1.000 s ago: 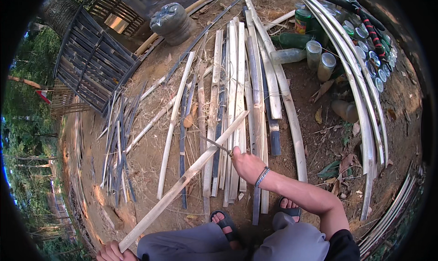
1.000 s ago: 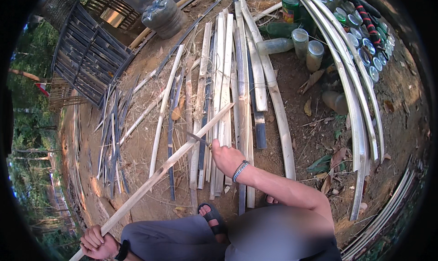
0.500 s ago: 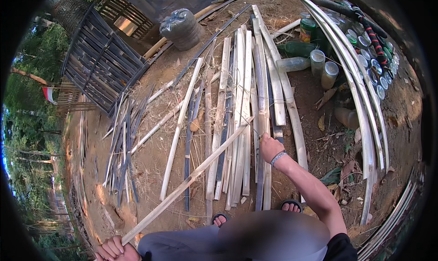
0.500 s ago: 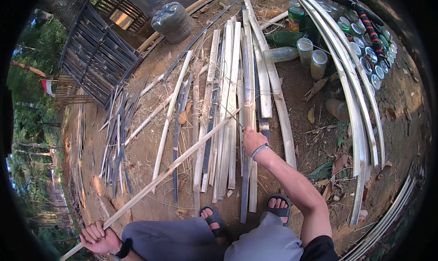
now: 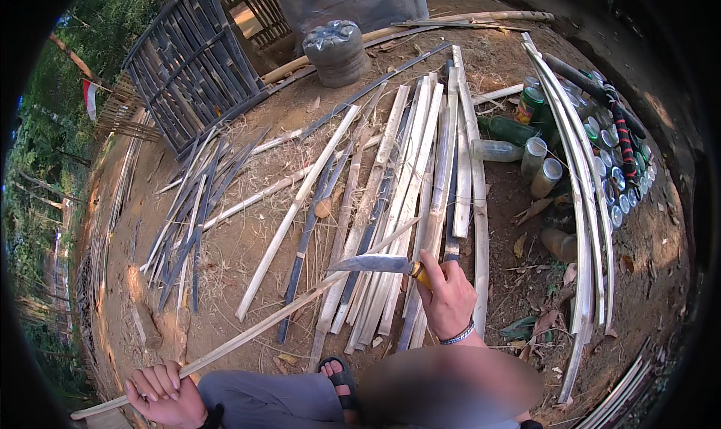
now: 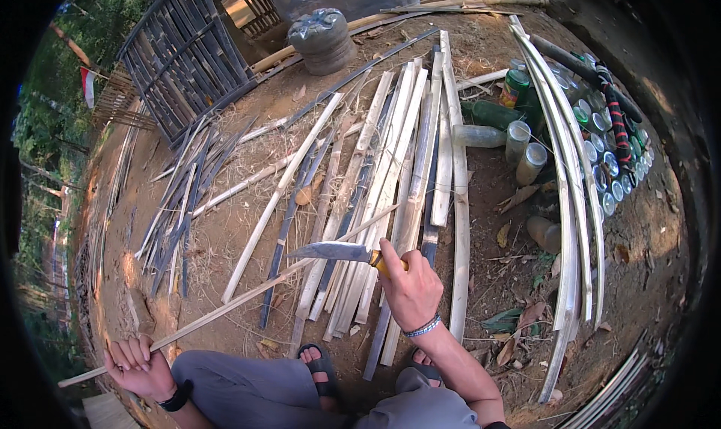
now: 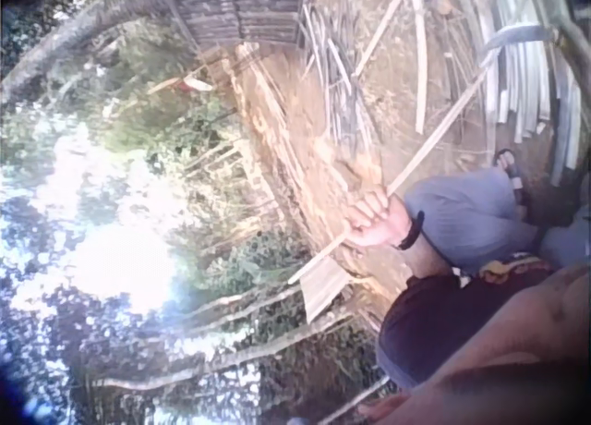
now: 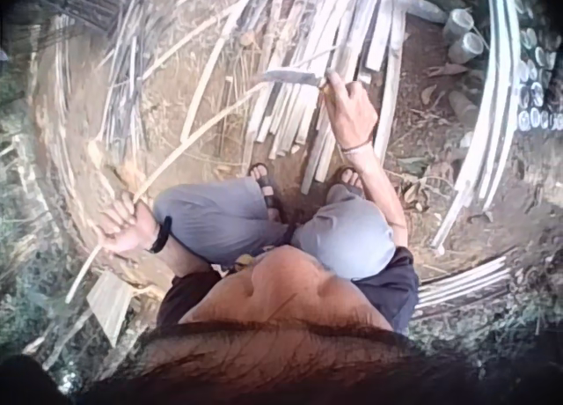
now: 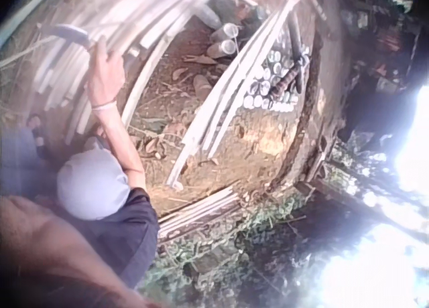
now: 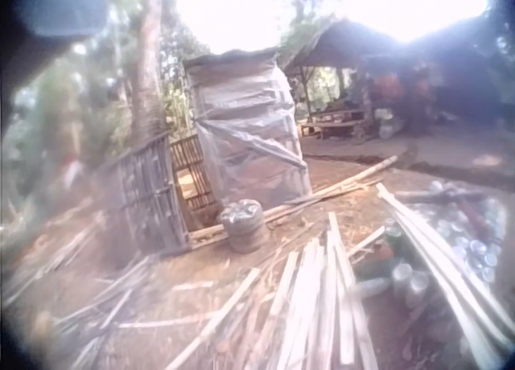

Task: The person scrapes and shaves long strips of bamboo with a knife while sitting on the ground.

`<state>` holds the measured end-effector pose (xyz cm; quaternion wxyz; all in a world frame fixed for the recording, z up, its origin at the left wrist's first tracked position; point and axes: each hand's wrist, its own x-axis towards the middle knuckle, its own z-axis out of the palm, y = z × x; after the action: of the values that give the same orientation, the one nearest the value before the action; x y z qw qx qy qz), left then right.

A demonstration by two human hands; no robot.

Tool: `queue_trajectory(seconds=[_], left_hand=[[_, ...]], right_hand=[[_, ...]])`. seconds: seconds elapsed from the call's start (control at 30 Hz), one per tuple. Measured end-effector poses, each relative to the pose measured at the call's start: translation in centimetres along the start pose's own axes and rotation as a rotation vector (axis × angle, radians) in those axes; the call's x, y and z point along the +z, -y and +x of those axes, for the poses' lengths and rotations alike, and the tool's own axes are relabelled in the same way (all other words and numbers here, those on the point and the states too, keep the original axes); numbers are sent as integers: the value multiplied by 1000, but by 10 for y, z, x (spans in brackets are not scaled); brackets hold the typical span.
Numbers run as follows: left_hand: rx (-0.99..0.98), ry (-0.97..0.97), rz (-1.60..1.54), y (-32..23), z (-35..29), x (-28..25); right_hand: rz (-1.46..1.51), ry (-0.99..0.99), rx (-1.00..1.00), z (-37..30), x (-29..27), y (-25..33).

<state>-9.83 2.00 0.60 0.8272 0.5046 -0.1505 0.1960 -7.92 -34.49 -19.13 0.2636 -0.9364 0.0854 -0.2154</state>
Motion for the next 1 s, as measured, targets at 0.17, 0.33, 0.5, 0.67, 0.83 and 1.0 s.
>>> queue_trajectory(seconds=[0.17, 0.33, 0.5, 0.67, 0.83, 1.0], left_hand=[[32, -99, -11, -5, -3, 5], [24, -77, -16, 0, -2, 2], [47, -62, -73, -16, -1, -9], [133, -153, -143, -56, 10, -43], [300, -55, -90, -84, 9, -81], [383, -574, -2, -46, -11, -142]], right_hand=[[88, 65, 45, -4, -1, 5], [661, 439, 443, -12, 6, -23], [380, 311, 472, -37, 39, -65], [92, 236, 545, -65, 35, -113], [31, 242, 372, -111, 49, -158], [-32, 557, 453, -110, 27, -143]])
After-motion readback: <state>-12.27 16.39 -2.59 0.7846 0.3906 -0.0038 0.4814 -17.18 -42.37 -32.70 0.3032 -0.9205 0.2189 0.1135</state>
